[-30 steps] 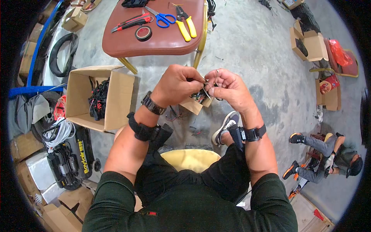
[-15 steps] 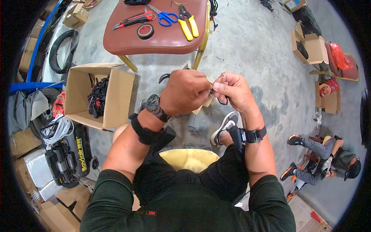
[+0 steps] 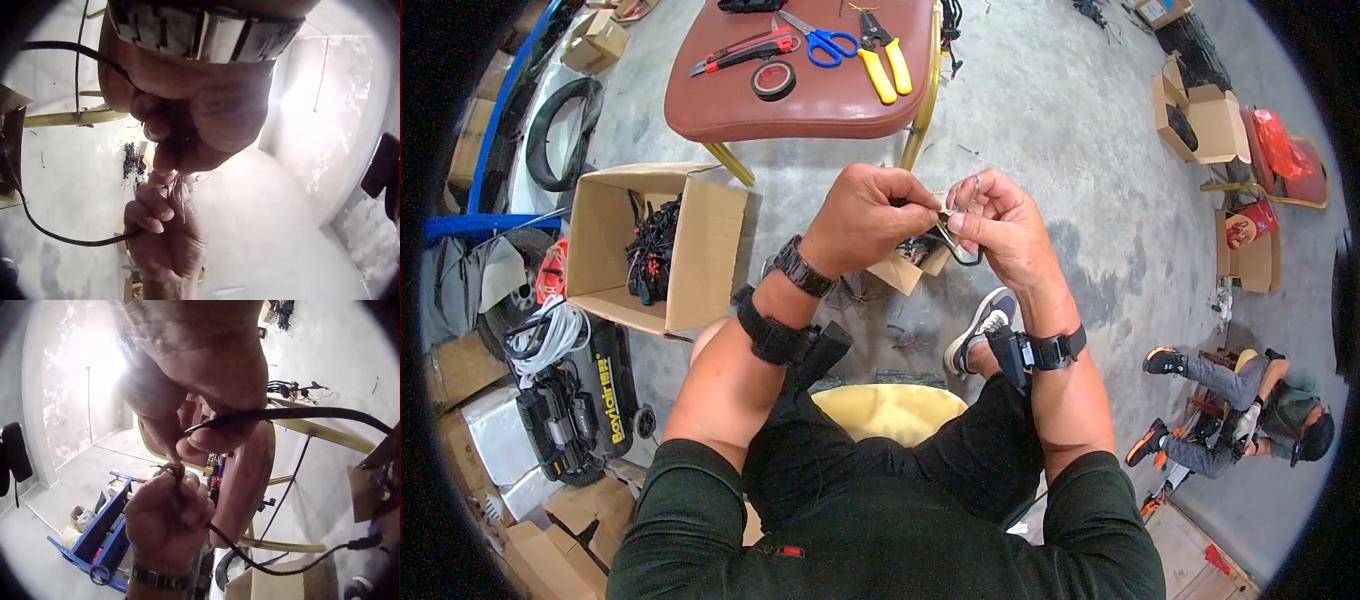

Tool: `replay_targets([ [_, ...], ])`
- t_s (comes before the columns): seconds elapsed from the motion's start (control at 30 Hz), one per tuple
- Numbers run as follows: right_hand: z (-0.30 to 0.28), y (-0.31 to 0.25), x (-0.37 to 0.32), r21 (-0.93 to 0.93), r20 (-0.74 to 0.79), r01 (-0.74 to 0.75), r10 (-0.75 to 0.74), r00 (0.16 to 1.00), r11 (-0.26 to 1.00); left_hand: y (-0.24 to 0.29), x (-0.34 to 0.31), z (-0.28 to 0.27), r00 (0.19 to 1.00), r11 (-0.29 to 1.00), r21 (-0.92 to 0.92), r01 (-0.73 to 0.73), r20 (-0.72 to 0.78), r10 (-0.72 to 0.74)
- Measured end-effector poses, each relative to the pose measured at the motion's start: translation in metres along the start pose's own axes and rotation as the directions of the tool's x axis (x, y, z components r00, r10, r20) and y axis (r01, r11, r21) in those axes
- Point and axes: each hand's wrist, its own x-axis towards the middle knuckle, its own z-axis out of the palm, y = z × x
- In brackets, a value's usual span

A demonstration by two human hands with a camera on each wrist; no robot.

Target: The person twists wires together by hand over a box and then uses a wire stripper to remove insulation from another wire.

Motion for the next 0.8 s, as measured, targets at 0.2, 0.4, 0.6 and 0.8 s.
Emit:
replay_targets([
  [0.2,0.0,0.001,0.0,0.041,0.005,0.025,-0.025,1.0,0.999,-0.002,0.001,-0.001,1.0,0.999,-0.036,0.0,0.011,0.001],
  [0.4,0.002,-0.001,-0.002,-0.012,-0.049,0.015,-0.016,0.999,1.0,-0.004,0.001,-0.002,1.0,1.0,-0.032,0.001,-0.007,-0.001],
  [0.6,0.003,-0.006,-0.002,-0.335,-0.069,-0.028,0.005,0.998,0.942,-0.001,-0.001,0.002,0.995,0.988,0.124,-0.09,-0.041,0.095],
  [0.8,0.005,-0.008,-0.002,-0.338,-0.016,-0.145,0.148,0.989,0.93,0.004,0.0,0.002,0.929,0.834,0.425,-0.352,0.053,0.366],
])
